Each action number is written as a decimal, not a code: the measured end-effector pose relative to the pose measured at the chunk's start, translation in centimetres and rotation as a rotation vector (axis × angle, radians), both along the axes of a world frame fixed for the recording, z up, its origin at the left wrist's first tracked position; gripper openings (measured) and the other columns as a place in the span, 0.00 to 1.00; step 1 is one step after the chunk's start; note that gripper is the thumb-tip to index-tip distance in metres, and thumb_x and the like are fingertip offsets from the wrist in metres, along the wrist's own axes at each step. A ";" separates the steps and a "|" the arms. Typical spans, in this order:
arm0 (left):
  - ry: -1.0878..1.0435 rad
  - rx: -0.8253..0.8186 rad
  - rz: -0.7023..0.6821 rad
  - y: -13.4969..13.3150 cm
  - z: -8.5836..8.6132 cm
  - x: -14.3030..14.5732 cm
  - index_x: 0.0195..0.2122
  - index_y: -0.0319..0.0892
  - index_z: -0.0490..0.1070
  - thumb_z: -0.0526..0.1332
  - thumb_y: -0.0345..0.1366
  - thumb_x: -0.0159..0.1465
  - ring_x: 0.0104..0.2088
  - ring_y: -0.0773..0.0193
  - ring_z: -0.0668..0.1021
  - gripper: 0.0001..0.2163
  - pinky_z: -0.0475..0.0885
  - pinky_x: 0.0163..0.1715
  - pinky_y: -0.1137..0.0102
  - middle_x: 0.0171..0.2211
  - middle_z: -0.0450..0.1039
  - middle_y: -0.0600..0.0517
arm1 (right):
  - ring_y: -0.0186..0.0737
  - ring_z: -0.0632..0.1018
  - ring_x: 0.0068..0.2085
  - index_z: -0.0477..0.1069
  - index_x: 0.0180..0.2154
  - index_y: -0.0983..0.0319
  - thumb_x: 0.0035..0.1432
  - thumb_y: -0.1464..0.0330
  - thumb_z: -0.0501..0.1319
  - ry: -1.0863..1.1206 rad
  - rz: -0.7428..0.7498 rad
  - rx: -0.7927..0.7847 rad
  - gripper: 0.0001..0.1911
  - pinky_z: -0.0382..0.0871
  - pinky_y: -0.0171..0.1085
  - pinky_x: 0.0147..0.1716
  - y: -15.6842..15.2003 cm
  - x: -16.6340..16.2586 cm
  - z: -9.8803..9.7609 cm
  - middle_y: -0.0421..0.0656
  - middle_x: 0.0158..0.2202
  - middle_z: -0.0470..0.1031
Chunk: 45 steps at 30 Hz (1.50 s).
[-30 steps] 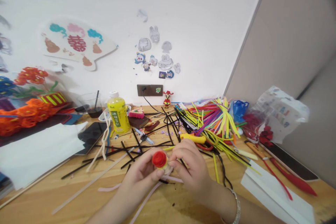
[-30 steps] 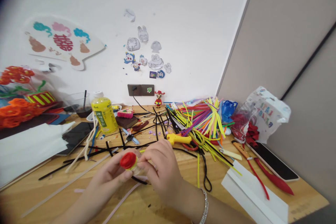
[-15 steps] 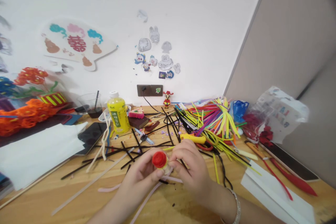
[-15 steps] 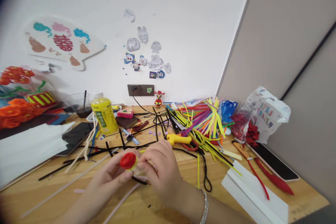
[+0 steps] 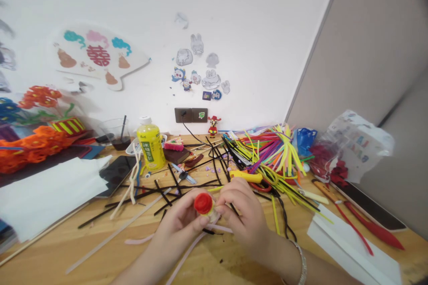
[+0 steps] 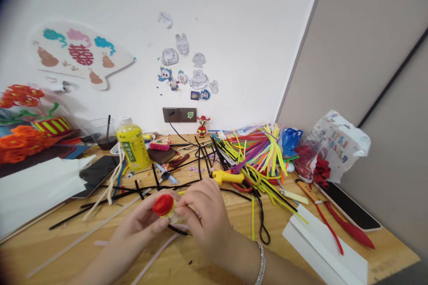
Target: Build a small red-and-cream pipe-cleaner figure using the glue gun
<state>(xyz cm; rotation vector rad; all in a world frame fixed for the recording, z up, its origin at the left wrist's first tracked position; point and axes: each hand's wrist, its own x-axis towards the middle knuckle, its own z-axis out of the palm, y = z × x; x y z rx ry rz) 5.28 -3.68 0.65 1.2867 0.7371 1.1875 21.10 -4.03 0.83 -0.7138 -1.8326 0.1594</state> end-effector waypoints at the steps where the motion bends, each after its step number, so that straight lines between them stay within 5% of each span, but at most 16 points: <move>1: 0.000 0.001 -0.002 0.0 0.0 0.0 0.32 0.44 0.75 0.69 0.39 0.46 0.33 0.64 0.73 0.12 0.70 0.34 0.74 0.29 0.72 0.54 | 0.38 0.68 0.31 0.65 0.27 0.61 0.61 0.68 0.52 0.000 0.000 -0.003 0.11 0.60 0.39 0.34 0.0 0.0 0.0 0.40 0.26 0.69; 11: -0.012 -0.065 -0.050 -0.2 -0.2 -0.4 0.35 0.47 0.75 0.69 0.39 0.47 0.38 0.63 0.74 0.14 0.69 0.39 0.73 0.33 0.76 0.53 | 0.38 0.69 0.31 0.68 0.29 0.61 0.60 0.68 0.54 0.133 0.018 -0.008 0.08 0.62 0.38 0.32 -0.4 -0.2 -0.1 0.41 0.26 0.68; 18: -0.098 -0.128 -0.129 -0.2 -0.3 -0.7 0.36 0.49 0.76 0.70 0.40 0.46 0.36 0.64 0.75 0.14 0.68 0.37 0.73 0.34 0.77 0.54 | 0.36 0.68 0.31 0.66 0.30 0.60 0.60 0.70 0.52 0.328 0.094 -0.170 0.07 0.63 0.36 0.32 -0.3 0.0 0.2 0.40 0.27 0.65; 24: -0.142 -0.145 -0.368 -0.1 -0.7 -0.8 0.42 0.46 0.73 0.66 0.41 0.51 0.35 0.62 0.73 0.16 0.65 0.40 0.69 0.34 0.75 0.51 | 0.41 0.70 0.42 0.70 0.39 0.60 0.57 0.59 0.56 0.188 0.385 -0.412 0.13 0.63 0.41 0.43 0.7 0.6 0.6 0.45 0.37 0.69; 29: -0.203 -0.191 -0.437 -0.1 -1.8 -1.0 0.44 0.44 0.72 0.64 0.39 0.54 0.34 0.65 0.71 0.15 0.64 0.36 0.71 0.34 0.72 0.51 | 0.43 0.69 0.45 0.71 0.42 0.60 0.53 0.56 0.59 0.185 0.578 -0.553 0.19 0.62 0.43 0.46 1.2 0.8 0.6 0.47 0.42 0.69; 45: -0.152 -0.224 -0.449 -0.4 -1.0 -1.1 0.42 0.45 0.73 0.64 0.39 0.55 0.34 0.66 0.70 0.13 0.62 0.36 0.71 0.33 0.71 0.52 | 0.42 0.69 0.45 0.74 0.41 0.58 0.49 0.59 0.64 0.262 0.618 -0.635 0.17 0.61 0.43 0.47 1.5 0.9 0.1 0.46 0.42 0.69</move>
